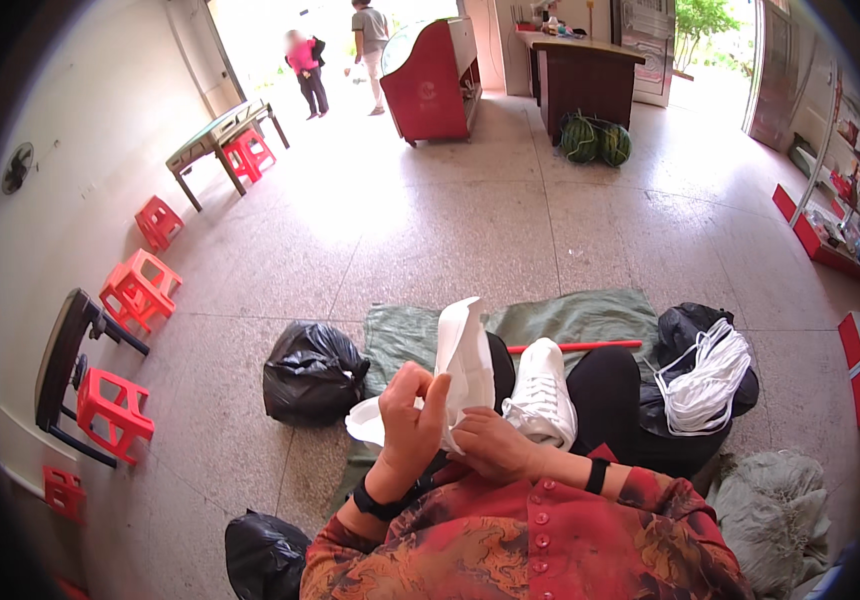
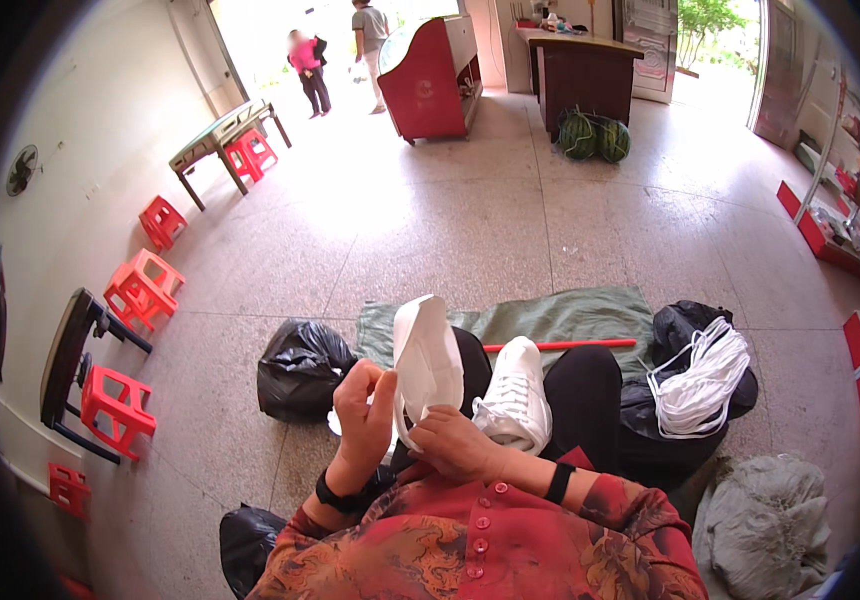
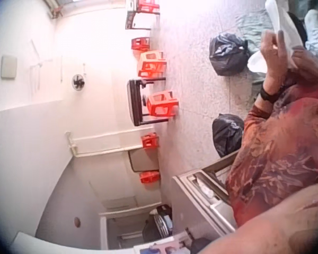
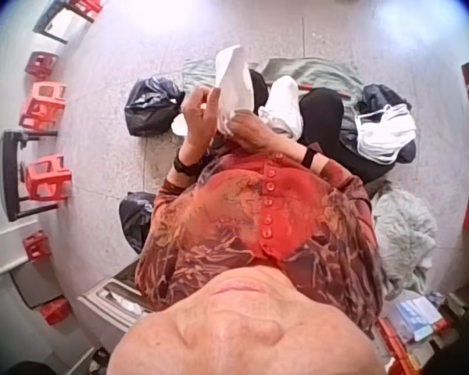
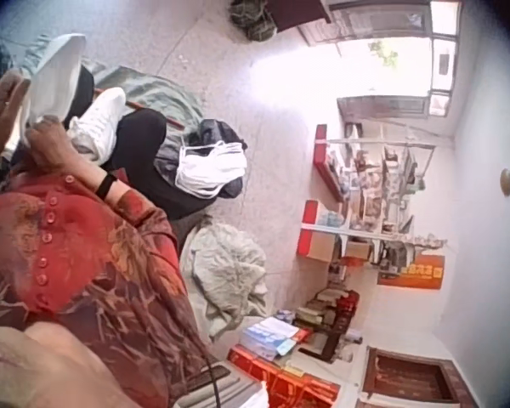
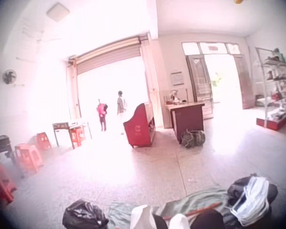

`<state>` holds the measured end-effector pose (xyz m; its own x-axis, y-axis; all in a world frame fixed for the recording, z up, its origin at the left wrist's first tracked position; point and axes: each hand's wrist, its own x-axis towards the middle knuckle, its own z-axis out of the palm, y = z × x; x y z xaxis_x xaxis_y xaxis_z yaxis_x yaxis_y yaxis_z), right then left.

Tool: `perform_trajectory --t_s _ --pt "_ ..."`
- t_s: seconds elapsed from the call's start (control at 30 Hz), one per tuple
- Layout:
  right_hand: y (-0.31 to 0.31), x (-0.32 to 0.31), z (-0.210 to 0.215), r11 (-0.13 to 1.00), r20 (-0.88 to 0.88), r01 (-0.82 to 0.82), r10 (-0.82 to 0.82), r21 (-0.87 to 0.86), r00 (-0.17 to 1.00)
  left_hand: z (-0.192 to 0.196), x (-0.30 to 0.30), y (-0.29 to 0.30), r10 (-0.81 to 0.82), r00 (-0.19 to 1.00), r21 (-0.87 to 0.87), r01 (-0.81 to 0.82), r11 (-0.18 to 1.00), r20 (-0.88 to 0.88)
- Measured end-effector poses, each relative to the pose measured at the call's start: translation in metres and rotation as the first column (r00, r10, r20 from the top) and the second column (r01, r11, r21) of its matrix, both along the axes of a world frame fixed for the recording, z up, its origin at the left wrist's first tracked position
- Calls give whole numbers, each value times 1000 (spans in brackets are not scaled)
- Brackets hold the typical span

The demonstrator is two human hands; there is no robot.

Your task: Lacing multiple pairs of white athletic shoes.

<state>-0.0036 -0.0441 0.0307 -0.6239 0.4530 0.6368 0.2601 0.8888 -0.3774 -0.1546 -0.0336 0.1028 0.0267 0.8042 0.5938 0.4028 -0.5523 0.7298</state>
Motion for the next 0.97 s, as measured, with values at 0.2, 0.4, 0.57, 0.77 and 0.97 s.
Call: perform_trajectory --t_s 0.2,0.4,0.57,0.77,0.97 --pt "-35 33 17 391 -563 -497 -69 -775 823 -89 -40 -20 -218 974 -578 216 787 66" --pt "-58 63 -18 152 -573 -557 -91 -817 815 -97 -44 -43 -269 931 -896 323 303 245" --pt "-89 110 -40 200 -619 -586 -233 -785 750 -93 -1 -27 -642 634 -544 385 746 -431" --pt "-111 154 -35 145 -177 -119 -503 -982 846 -100 55 -25 -496 674 -335 367 868 -547" --pt "-66 136 -1 550 40 697 -771 -460 635 -90 95 10 -373 597 -282 245 928 -710"
